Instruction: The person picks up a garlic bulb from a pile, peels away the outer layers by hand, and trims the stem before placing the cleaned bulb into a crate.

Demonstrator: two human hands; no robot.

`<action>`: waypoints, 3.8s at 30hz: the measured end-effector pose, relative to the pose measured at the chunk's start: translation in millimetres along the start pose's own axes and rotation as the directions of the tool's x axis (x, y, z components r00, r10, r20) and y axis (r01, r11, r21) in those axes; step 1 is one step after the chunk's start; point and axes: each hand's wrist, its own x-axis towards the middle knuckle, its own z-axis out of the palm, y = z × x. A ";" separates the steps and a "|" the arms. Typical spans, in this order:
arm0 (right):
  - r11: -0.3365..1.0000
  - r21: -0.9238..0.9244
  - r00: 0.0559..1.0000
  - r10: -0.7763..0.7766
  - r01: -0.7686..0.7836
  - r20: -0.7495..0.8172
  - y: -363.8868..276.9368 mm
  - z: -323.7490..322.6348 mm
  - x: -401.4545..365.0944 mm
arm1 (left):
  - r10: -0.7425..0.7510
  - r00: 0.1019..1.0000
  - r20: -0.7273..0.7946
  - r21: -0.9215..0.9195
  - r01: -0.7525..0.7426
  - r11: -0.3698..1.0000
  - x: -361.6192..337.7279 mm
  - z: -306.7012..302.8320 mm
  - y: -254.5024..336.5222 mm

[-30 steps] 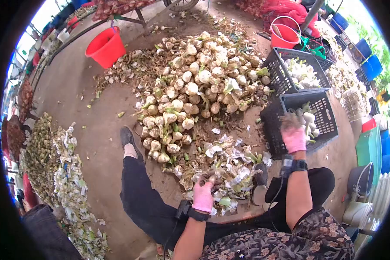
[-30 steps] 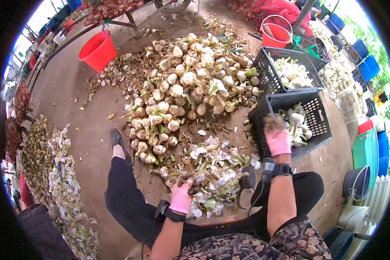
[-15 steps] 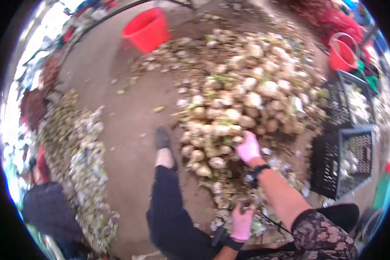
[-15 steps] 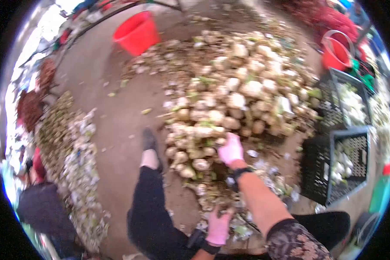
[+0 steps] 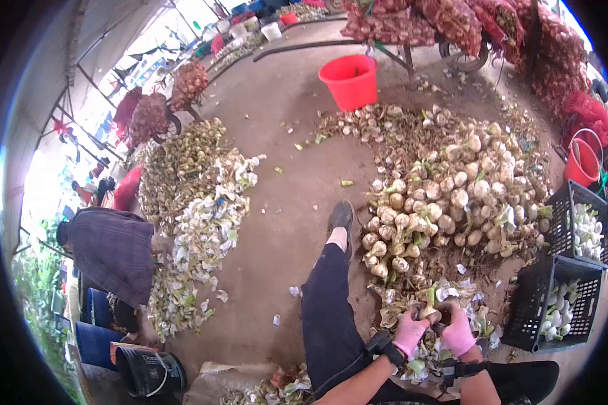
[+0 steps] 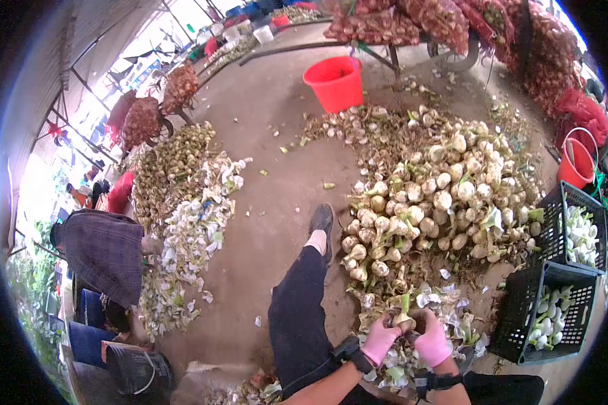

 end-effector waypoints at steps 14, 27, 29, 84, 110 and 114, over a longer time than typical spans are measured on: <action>0.948 0.283 0.970 -0.077 0.142 -0.229 -39.0 21.0 -20.9 | 0.583 0.807 0.092 0.538 -0.533 0.653 -73.5 11.9 59.8; 0.926 -0.244 0.909 -0.343 0.287 -0.235 -23.7 3.0 -26.1 | 0.431 0.892 0.137 0.182 -0.450 0.874 -69.2 -1.5 57.8; 0.936 -0.210 0.910 -0.330 0.282 -0.251 -17.1 0.6 -22.5 | 0.394 0.906 0.156 0.076 -0.408 0.910 -60.9 -2.8 46.2; 0.774 -0.553 0.918 -0.394 0.308 -0.040 -69.8 -16.7 -43.1 | -0.078 0.807 0.585 -0.441 0.397 0.805 -69.9 -10.4 58.1; 0.853 -0.510 0.992 -0.128 0.115 0.009 -59.2 -28.3 -45.6 | 0.209 0.909 0.360 0.371 -0.345 0.862 -71.9 18.3 69.8; 0.635 -0.769 0.992 -0.032 -0.072 -0.119 5.2 -47.2 -16.9 | 0.226 0.879 0.420 0.136 -0.308 0.942 -77.1 13.9 56.0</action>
